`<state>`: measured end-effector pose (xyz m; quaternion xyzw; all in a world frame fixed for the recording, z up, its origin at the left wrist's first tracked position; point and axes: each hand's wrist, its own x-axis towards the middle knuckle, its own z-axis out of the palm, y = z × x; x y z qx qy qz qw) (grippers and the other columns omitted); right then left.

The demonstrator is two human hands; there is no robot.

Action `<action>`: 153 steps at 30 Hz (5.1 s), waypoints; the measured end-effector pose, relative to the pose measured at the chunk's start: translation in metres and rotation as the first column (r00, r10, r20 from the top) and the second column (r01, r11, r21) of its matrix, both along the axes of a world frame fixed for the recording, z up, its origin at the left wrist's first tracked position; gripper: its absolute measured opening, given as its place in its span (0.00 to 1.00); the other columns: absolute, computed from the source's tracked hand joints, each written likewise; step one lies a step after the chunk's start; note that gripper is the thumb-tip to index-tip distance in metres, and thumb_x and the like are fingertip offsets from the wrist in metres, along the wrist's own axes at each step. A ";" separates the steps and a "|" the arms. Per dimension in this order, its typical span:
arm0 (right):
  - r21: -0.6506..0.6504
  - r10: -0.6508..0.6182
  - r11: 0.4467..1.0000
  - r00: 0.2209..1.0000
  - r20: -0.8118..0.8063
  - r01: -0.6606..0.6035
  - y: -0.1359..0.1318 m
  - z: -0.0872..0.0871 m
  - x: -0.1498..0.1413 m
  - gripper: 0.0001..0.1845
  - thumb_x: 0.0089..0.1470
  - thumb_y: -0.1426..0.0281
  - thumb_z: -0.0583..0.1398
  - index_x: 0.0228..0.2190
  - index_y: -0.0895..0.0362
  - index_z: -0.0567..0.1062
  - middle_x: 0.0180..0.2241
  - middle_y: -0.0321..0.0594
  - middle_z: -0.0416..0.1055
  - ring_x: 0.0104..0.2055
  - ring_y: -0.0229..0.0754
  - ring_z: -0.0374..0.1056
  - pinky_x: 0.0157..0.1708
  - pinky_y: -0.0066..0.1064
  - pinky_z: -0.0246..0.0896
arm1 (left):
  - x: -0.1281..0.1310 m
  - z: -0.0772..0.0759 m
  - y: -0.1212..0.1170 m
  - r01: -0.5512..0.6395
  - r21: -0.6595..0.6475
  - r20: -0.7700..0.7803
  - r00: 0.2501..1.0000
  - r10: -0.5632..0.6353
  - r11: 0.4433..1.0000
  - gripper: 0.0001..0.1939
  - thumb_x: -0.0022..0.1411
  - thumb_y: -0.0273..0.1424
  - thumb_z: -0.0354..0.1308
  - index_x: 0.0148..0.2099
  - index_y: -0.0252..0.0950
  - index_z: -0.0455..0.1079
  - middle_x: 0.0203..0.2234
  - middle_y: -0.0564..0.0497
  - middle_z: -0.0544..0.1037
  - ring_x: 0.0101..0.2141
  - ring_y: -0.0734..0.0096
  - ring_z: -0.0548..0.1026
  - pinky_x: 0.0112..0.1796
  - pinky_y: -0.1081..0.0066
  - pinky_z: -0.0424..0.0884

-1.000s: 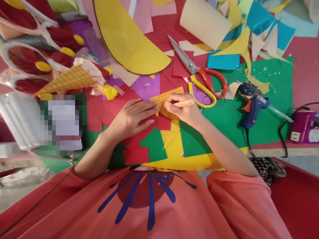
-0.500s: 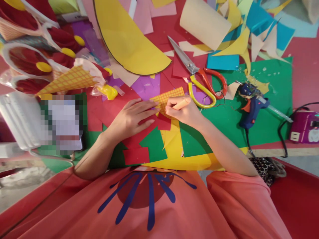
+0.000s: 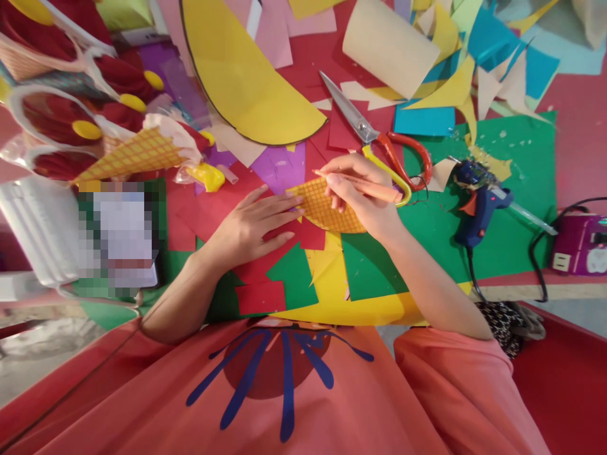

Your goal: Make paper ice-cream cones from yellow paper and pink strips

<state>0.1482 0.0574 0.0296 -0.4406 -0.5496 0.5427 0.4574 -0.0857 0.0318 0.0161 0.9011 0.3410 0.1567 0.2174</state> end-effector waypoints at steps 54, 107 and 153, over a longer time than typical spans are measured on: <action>-0.094 0.199 0.979 0.939 0.281 -0.180 -0.002 -0.009 -0.001 0.11 0.53 0.66 0.61 0.23 0.58 0.75 0.25 0.37 0.77 0.28 0.35 0.72 0.26 0.26 0.64 | 0.001 0.001 -0.001 -0.017 0.006 0.052 0.998 0.017 1.000 0.16 0.69 0.35 0.49 0.51 0.34 0.72 0.50 0.44 0.77 0.52 0.63 0.75 0.56 0.56 0.66; -0.090 0.291 0.956 0.866 0.407 -0.279 -0.004 -0.001 0.000 0.10 0.50 0.67 0.61 0.21 0.59 0.76 0.23 0.38 0.77 0.24 0.35 0.70 0.22 0.25 0.57 | 0.000 -0.003 0.000 -0.056 -0.020 0.014 0.998 0.056 0.998 0.18 0.69 0.37 0.48 0.54 0.34 0.71 0.53 0.44 0.75 0.55 0.61 0.72 0.60 0.54 0.62; 0.021 0.166 0.983 0.922 0.350 -0.185 -0.004 -0.010 -0.006 0.11 0.55 0.67 0.59 0.25 0.59 0.75 0.25 0.36 0.76 0.27 0.34 0.70 0.27 0.26 0.60 | 0.004 -0.002 -0.002 0.010 0.061 0.033 0.999 -0.012 0.998 0.20 0.70 0.38 0.46 0.53 0.31 0.71 0.49 0.41 0.77 0.51 0.59 0.74 0.54 0.55 0.69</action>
